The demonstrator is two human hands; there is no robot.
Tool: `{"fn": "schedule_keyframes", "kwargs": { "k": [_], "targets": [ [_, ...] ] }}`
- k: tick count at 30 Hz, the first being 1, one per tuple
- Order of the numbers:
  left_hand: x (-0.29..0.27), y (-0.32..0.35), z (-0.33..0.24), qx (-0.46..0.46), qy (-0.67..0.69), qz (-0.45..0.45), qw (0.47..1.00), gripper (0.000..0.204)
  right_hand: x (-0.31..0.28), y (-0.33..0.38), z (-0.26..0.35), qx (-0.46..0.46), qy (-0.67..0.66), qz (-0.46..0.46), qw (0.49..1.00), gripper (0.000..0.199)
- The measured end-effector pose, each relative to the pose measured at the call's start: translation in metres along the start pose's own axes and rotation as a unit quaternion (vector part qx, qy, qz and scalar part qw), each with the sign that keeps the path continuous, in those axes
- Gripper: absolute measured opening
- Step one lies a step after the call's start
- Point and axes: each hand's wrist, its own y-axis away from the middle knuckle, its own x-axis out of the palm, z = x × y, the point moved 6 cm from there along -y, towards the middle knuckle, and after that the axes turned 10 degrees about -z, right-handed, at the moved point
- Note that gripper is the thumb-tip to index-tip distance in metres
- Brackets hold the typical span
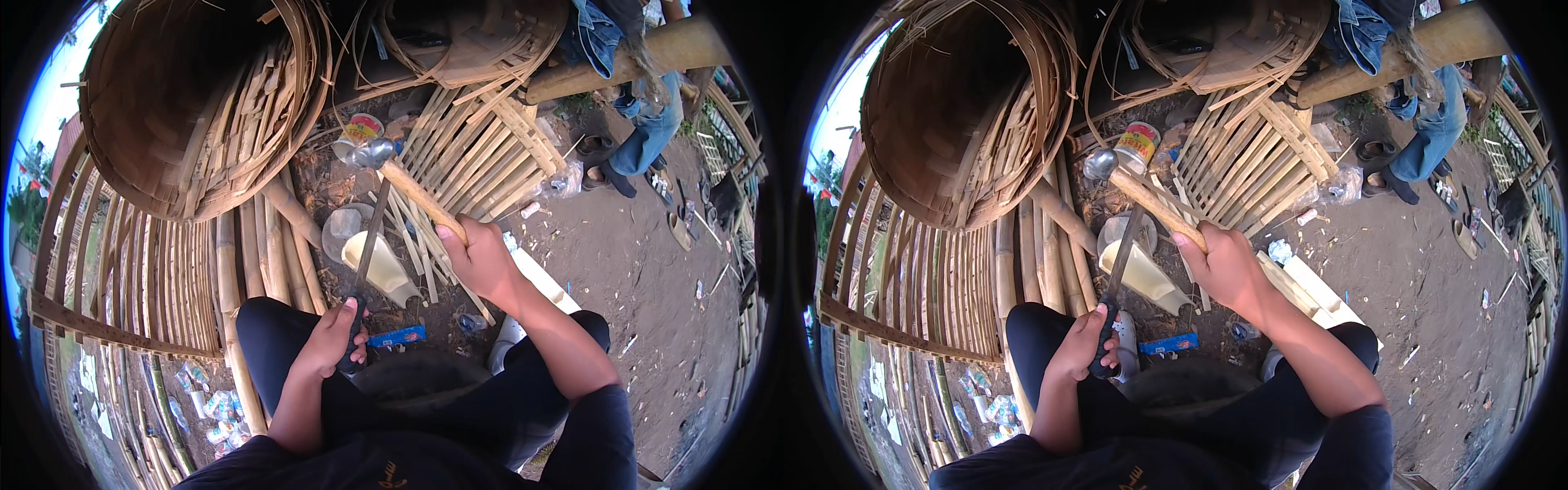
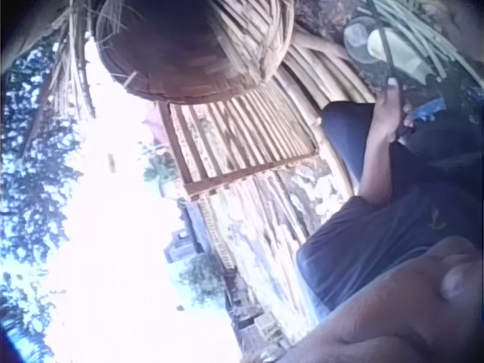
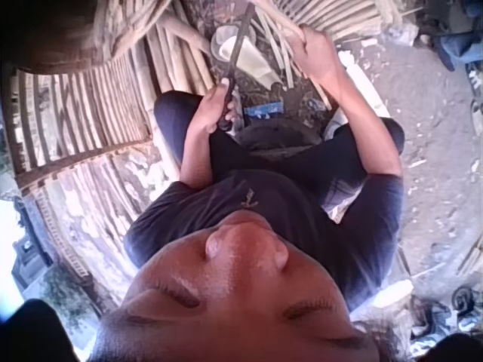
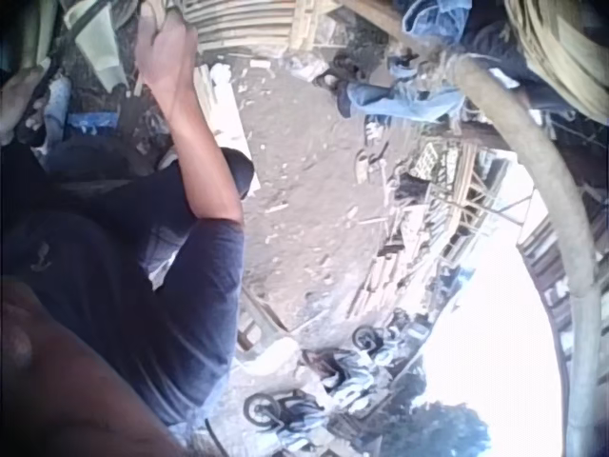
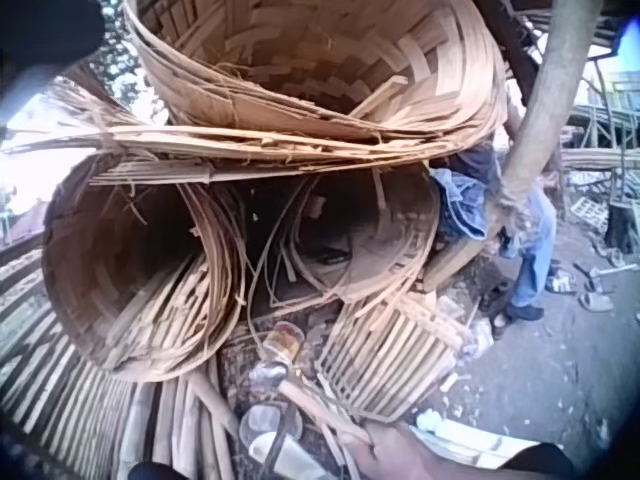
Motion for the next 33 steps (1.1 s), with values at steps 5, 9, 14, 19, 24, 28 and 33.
{"fn": "schedule_keyframes", "kwargs": {
  "k": [5, 9, 14, 19, 24, 28, 33],
  "targets": [
    [-0.001, -0.004, -0.006, 0.004, 0.011, 0.006, 1.0, 0.044, 0.025, 0.007, -0.051, 0.011, 0.119, 0.071, 0.99, 0.048],
    [-0.011, -0.004, -0.002, 0.01, 0.024, -0.02, 0.999, 0.043, 0.008, -0.002, -0.02, -0.035, 0.08, -0.004, 0.996, 0.046],
    [-0.004, -0.006, 0.0, 0.023, -0.019, -0.014, 0.999, 0.046, 0.032, 0.006, -0.05, -0.022, 0.07, 0.027, 0.997, 0.045],
    [-0.014, -0.009, -0.004, 0.028, 0.034, -0.043, 0.998, 0.045, 0.01, -0.005, -0.041, -0.025, 0.17, 0.042, 0.984, 0.047],
    [-0.012, -0.011, 0.005, 0.028, 0.014, -0.023, 0.999, 0.045, 0.01, -0.001, -0.006, 0.011, 0.015, 0.0, 1.0, 0.049],
    [0.0, -0.008, 0.002, 0.018, 0.002, -0.006, 1.0, 0.046, 0.034, 0.001, -0.042, 0.023, 0.146, 0.087, 0.985, 0.053],
    [-0.002, -0.005, 0.002, 0.025, -0.007, -0.018, 1.0, 0.046, -0.002, -0.012, -0.015, -0.011, 0.105, -0.023, 0.994, 0.05]
  ]
}}
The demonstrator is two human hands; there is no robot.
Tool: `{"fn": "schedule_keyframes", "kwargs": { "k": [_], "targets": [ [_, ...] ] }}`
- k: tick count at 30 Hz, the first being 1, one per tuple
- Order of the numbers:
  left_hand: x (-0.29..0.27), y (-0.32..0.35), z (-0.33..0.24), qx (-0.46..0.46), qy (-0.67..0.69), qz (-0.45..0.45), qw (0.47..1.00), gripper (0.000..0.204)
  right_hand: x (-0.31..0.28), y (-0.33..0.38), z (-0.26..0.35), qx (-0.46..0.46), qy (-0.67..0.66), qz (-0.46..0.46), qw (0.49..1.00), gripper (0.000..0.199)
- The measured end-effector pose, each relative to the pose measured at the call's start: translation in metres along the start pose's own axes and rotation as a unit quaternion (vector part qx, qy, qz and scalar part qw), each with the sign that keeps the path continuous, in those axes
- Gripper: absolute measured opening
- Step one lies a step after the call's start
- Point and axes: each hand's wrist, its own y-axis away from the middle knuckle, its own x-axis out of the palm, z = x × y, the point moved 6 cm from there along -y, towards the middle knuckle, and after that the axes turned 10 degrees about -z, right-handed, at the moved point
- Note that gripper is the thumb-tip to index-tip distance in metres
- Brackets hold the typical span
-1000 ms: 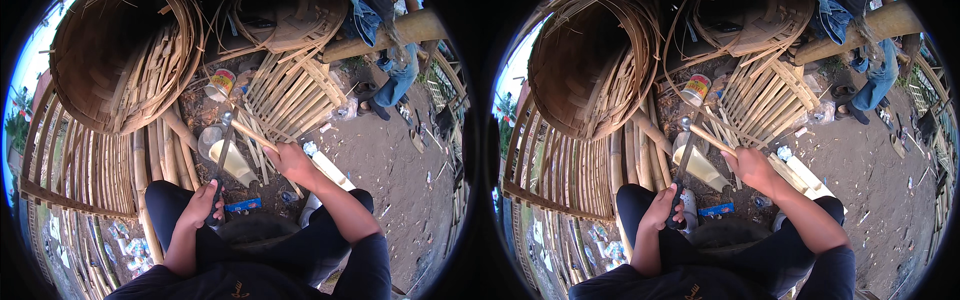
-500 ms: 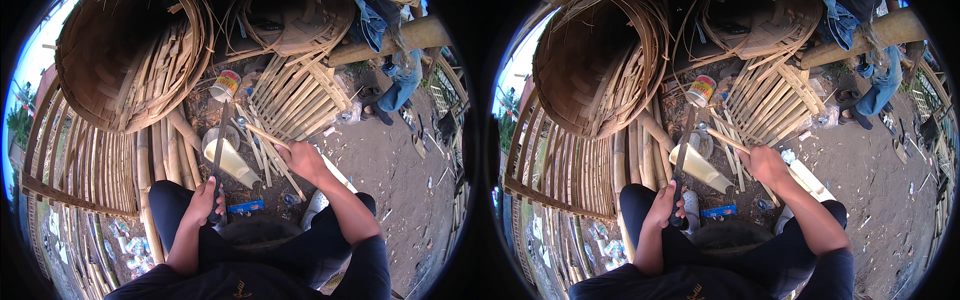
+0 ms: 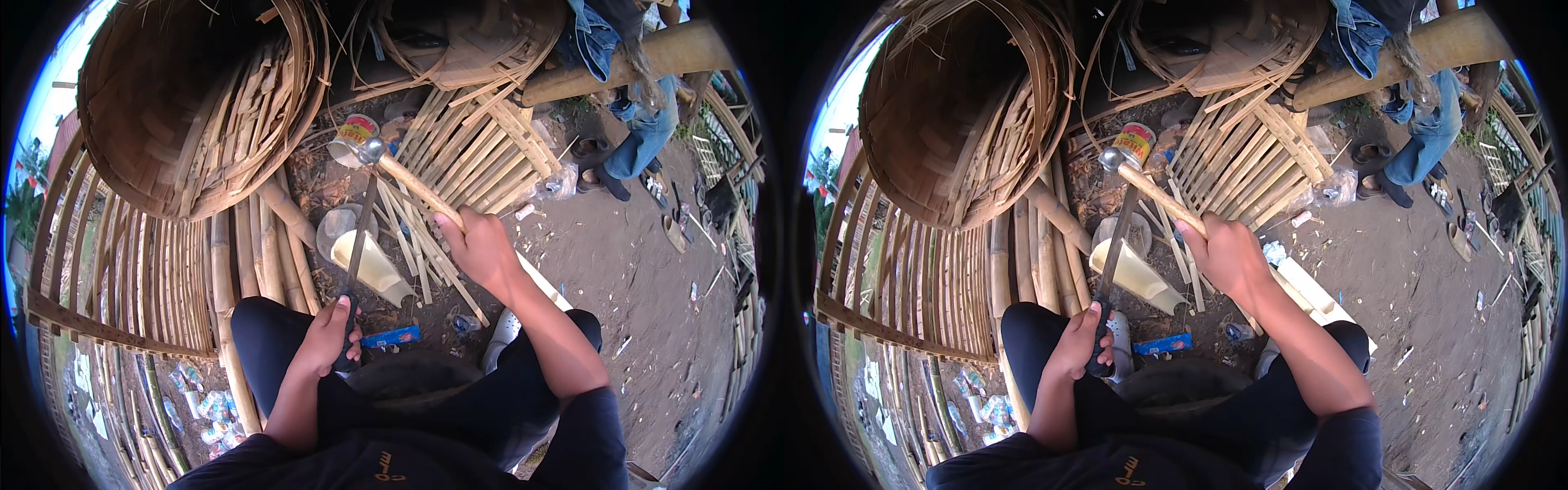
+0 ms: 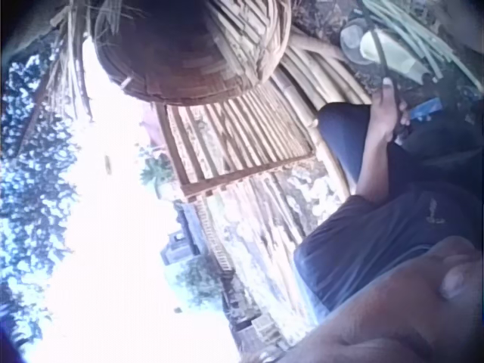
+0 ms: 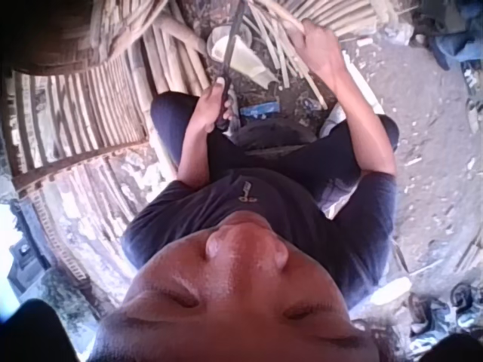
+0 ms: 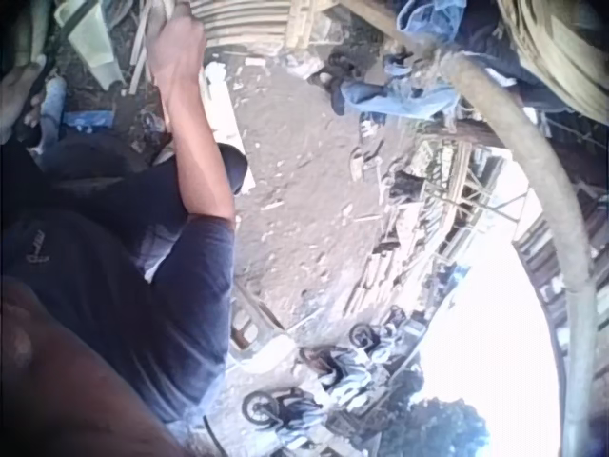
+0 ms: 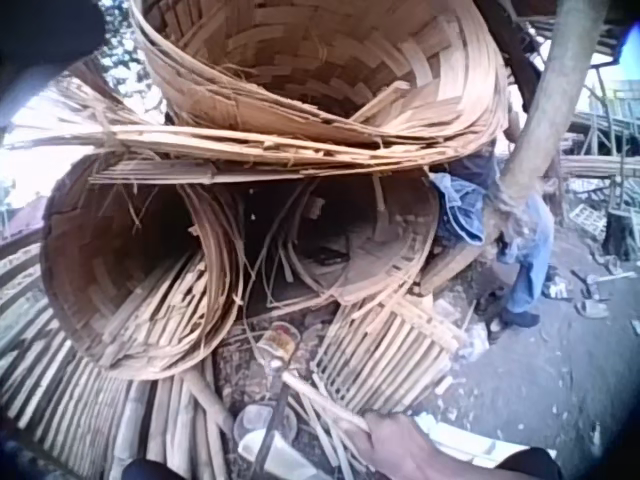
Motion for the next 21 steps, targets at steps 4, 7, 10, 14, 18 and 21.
{"fn": "schedule_keyframes", "kwargs": {
  "k": [4, 7, 10, 14, 18, 21],
  "targets": [
    [0.003, 0.001, -0.001, -0.004, -0.002, 0.006, 1.0, 0.045, 0.019, 0.008, -0.009, 0.005, -0.058, 0.021, 0.998, 0.05],
    [0.004, -0.005, -0.003, 0.0, -0.002, -0.005, 1.0, 0.044, 0.045, 0.019, -0.034, 0.0, 0.025, 0.08, 0.996, 0.051],
    [-0.004, -0.003, -0.006, 0.003, 0.009, -0.024, 1.0, 0.045, 0.016, 0.007, -0.012, -0.039, 0.051, 0.048, 0.997, 0.051],
    [-0.008, -0.002, -0.004, 0.002, 0.012, -0.027, 1.0, 0.046, -0.005, 0.01, 0.027, -0.017, -0.126, 0.008, 0.992, 0.049],
    [0.002, -0.006, -0.004, 0.002, -0.01, -0.016, 1.0, 0.046, 0.03, 0.027, -0.007, -0.032, 0.044, 0.088, 0.995, 0.048],
    [-0.001, -0.006, -0.006, 0.002, -0.01, -0.033, 0.999, 0.045, 0.013, 0.02, -0.003, -0.065, 0.047, 0.059, 0.995, 0.043]
  ]
}}
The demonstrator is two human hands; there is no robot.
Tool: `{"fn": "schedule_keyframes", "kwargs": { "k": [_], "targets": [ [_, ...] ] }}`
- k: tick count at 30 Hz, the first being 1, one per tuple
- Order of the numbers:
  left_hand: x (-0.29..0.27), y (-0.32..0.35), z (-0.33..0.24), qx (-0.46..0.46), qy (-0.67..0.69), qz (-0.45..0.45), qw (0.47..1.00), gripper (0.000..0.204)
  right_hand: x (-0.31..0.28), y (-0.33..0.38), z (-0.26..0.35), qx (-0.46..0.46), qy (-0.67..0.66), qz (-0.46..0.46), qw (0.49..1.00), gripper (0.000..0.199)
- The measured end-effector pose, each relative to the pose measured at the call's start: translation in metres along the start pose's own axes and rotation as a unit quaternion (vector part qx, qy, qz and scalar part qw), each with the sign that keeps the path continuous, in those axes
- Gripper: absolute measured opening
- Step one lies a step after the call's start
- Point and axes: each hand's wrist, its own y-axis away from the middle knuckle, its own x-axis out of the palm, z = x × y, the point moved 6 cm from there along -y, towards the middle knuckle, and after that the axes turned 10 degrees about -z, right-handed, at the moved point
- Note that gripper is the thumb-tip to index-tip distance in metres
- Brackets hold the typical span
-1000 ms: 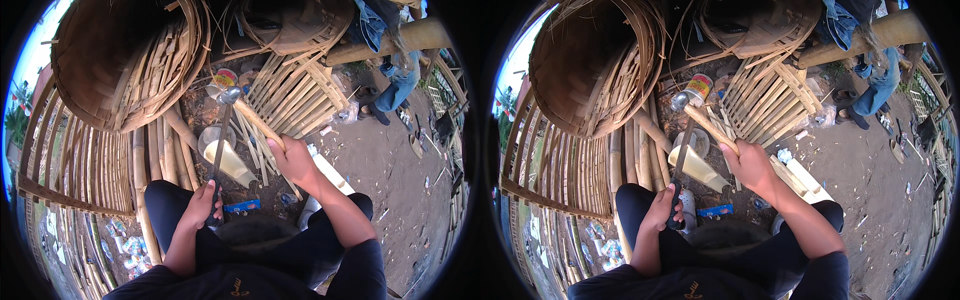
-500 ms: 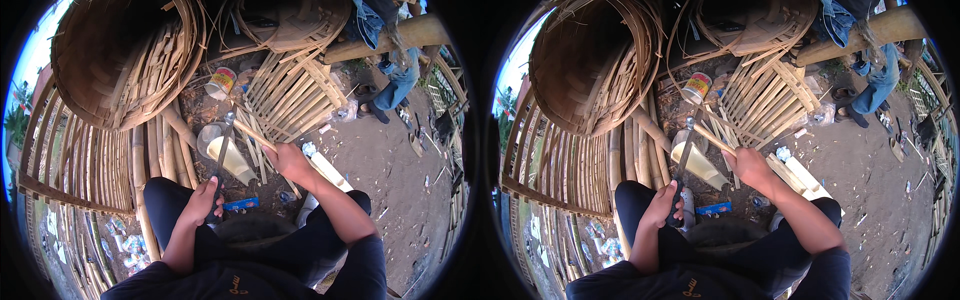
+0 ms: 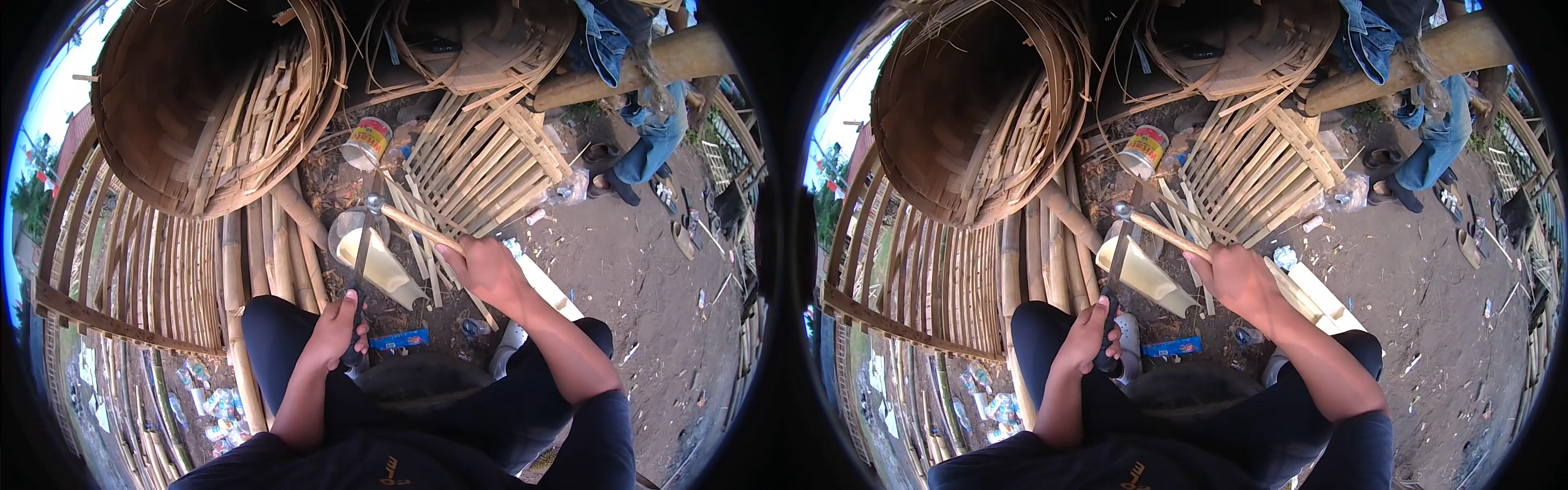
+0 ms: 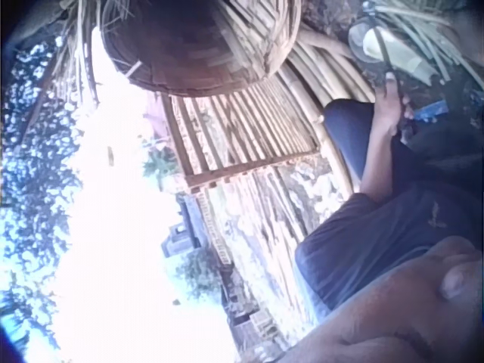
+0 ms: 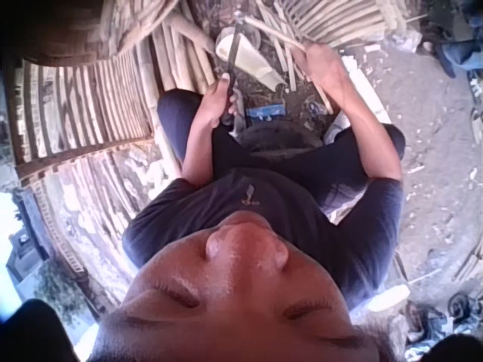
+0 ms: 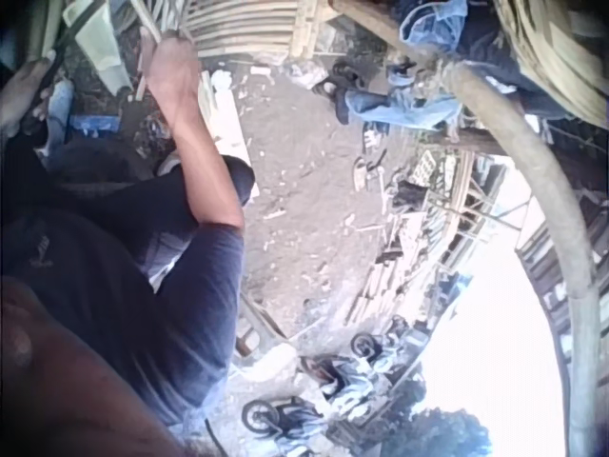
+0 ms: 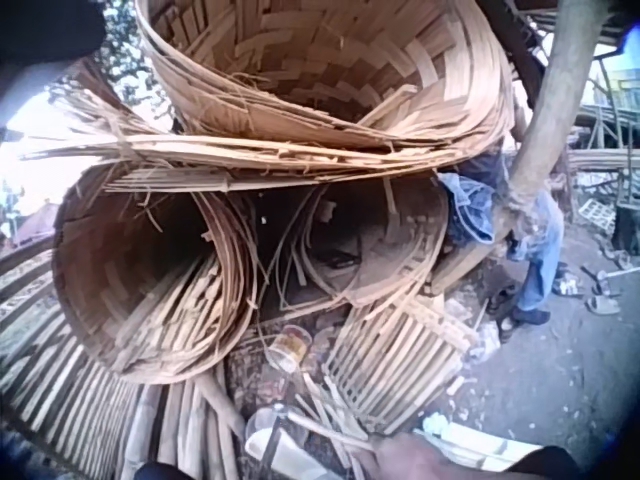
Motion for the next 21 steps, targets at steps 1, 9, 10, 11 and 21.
{"fn": "schedule_keyframes", "kwargs": {
  "k": [1, 9, 10, 11, 21],
  "targets": [
    [-0.003, 0.001, 0.002, -0.004, 0.004, -0.003, 1.0, 0.045, -0.009, -0.003, 0.009, 0.009, -0.051, -0.028, 0.998, 0.044],
    [0.013, 0.002, 0.0, 0.008, -0.04, 0.052, 0.998, 0.044, 0.034, 0.014, -0.004, 0.021, 0.019, 0.043, 0.999, 0.054],
    [0.015, 0.004, 0.0, 0.004, -0.045, 0.052, 0.998, 0.044, 0.031, 0.013, 0.002, 0.017, 0.032, 0.057, 0.998, 0.055],
    [0.014, 0.006, 0.0, 0.01, -0.047, 0.053, 0.997, 0.044, 0.025, 0.01, 0.009, 0.012, 0.045, 0.072, 0.996, 0.056],
    [0.019, 0.003, 0.005, 0.014, -0.045, 0.063, 0.997, 0.046, 0.033, 0.023, -0.018, 0.019, 0.001, 0.034, 0.999, 0.045]
  ]
}}
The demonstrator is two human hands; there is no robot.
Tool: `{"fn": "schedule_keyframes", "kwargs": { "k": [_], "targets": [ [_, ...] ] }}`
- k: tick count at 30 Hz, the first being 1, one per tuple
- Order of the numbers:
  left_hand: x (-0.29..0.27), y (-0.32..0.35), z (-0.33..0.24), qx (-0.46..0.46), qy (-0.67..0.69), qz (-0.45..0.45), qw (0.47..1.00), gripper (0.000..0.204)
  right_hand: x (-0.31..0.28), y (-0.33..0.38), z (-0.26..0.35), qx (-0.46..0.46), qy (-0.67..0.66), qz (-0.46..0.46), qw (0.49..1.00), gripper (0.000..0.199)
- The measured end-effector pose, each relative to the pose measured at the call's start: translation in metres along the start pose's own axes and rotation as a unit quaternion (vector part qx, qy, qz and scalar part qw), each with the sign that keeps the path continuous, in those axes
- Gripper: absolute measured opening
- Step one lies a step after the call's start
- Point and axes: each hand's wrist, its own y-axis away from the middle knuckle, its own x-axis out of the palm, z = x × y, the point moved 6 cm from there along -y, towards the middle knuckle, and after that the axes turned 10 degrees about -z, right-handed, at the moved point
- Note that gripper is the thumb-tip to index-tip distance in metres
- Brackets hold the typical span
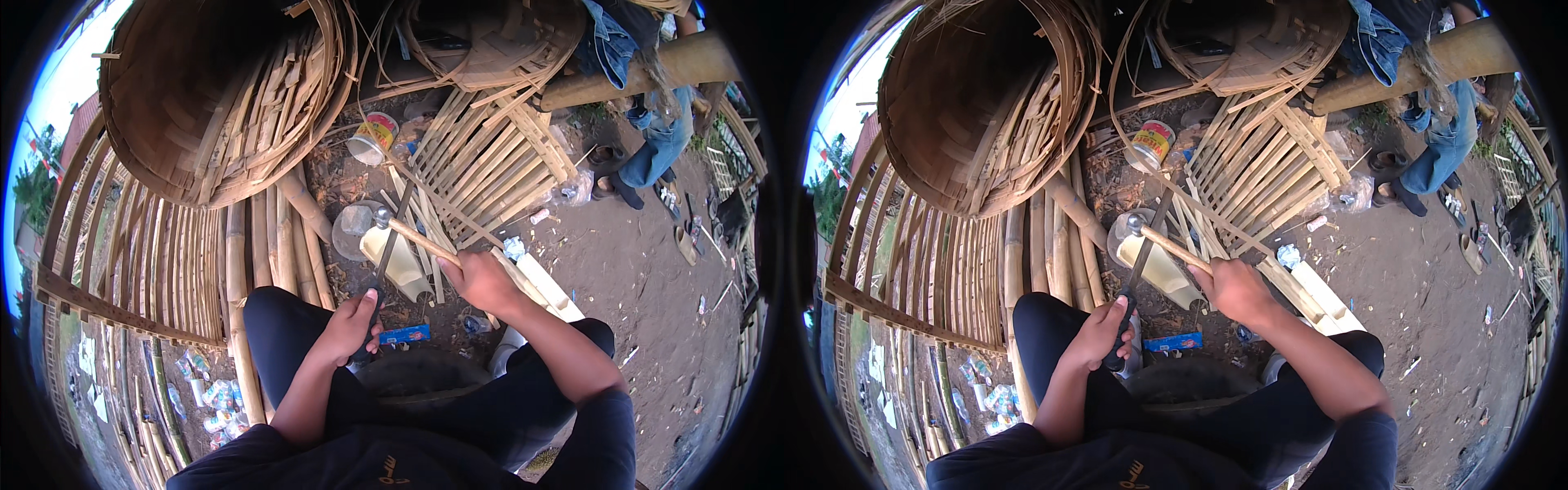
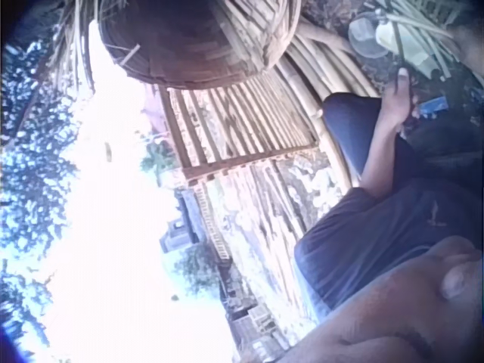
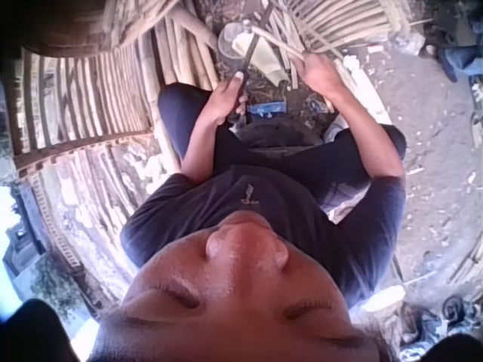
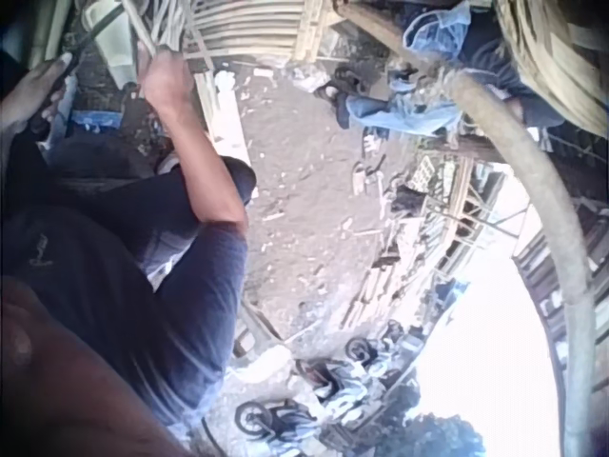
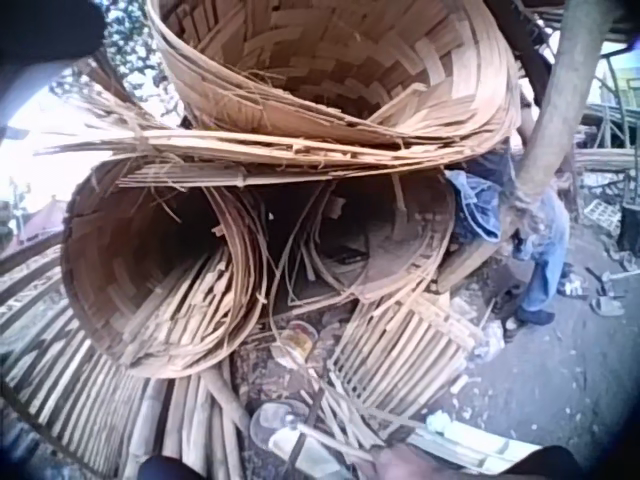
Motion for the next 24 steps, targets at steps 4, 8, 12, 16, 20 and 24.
{"fn": "schedule_keyframes", "kwargs": {
  "k": [4, 8, 12, 16, 20, 24],
  "targets": [
    [-0.006, 0.005, 0.003, 0.008, 0.017, -0.027, 0.999, 0.046, -0.04, -0.017, 0.032, -0.009, -0.088, -0.049, 0.995, 0.044],
    [-0.009, 0.003, 0.004, -0.005, 0.021, -0.033, 0.999, 0.045, -0.033, -0.017, 0.019, 0.019, -0.159, -0.067, 0.985, 0.046],
    [-0.011, -0.001, 0.002, -0.027, 0.043, -0.038, 0.998, 0.043, 0.001, -0.009, -0.02, 0.065, -0.06, 0.01, 0.996, 0.047],
    [-0.02, 0.005, 0.006, -0.021, 0.069, -0.048, 0.996, 0.046, -0.045, -0.02, 0.019, 0.017, -0.102, -0.058, 0.993, 0.046],
    [-0.015, 0.002, 0.007, -0.008, 0.048, -0.024, 0.999, 0.046, -0.041, -0.016, 0.031, 0.01, -0.151, -0.079, 0.985, 0.044],
    [0.002, 0.0, 0.002, 0.002, 0.003, -0.003, 1.0, 0.042, 0.007, -0.011, -0.015, 0.041, -0.026, 0.022, 0.999, 0.045]
  ]
}}
